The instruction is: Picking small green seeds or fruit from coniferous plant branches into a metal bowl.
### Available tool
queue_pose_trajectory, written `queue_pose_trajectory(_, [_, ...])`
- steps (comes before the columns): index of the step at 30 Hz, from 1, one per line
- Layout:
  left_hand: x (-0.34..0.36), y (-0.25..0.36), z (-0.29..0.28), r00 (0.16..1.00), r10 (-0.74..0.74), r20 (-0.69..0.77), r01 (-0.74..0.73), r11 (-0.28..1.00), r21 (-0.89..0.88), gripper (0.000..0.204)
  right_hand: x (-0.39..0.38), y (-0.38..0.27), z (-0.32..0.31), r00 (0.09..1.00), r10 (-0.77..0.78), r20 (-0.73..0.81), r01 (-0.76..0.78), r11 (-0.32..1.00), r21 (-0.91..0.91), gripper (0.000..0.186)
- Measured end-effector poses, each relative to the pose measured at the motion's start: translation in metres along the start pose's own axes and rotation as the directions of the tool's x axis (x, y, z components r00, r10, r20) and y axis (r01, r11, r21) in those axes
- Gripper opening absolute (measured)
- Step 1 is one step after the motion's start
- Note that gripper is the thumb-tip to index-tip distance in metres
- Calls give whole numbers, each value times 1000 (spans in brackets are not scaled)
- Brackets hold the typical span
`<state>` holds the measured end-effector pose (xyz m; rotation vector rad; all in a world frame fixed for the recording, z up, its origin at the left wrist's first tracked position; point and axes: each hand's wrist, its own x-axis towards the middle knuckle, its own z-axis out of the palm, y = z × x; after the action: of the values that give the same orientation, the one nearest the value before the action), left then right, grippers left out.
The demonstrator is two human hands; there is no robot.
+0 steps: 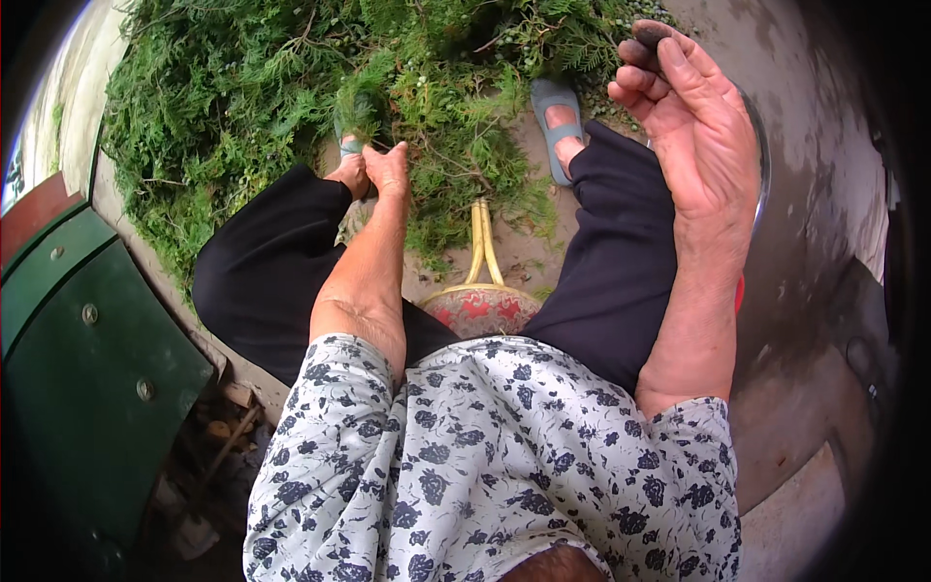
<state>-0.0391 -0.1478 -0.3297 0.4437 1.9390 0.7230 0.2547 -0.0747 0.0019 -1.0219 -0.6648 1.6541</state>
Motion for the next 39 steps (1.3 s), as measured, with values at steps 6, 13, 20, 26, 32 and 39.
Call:
queue_pose_trajectory(6, [-24,30,33,794,601,-94,-477,710,517,37,0,1,-3,1000,-6,-12,7,999,40,21])
queue_pose_trajectory(13, [5,47,64,976,205,68,-205,979,-3,56,2,2,1,999,30,-32,-28,998,49,20])
queue_pose_trajectory(20, [-58,100,30,910,398,118,-379,913,-153,35,2,7,10,998,-9,-64,12,999,31,18])
queue_pose_trajectory(26, [-116,145,-22,857,326,399,-198,923,-329,27,2,36,18,998,56,20,-54,991,-119,18])
queue_pose_trajectory(32, [-211,181,-44,796,552,248,-422,801,-425,14,-13,62,43,993,-13,113,58,914,-401,17])
queue_pose_trajectory(39, [-267,202,-74,584,802,126,-797,596,-101,18,-60,47,83,914,-249,321,387,772,-505,26])
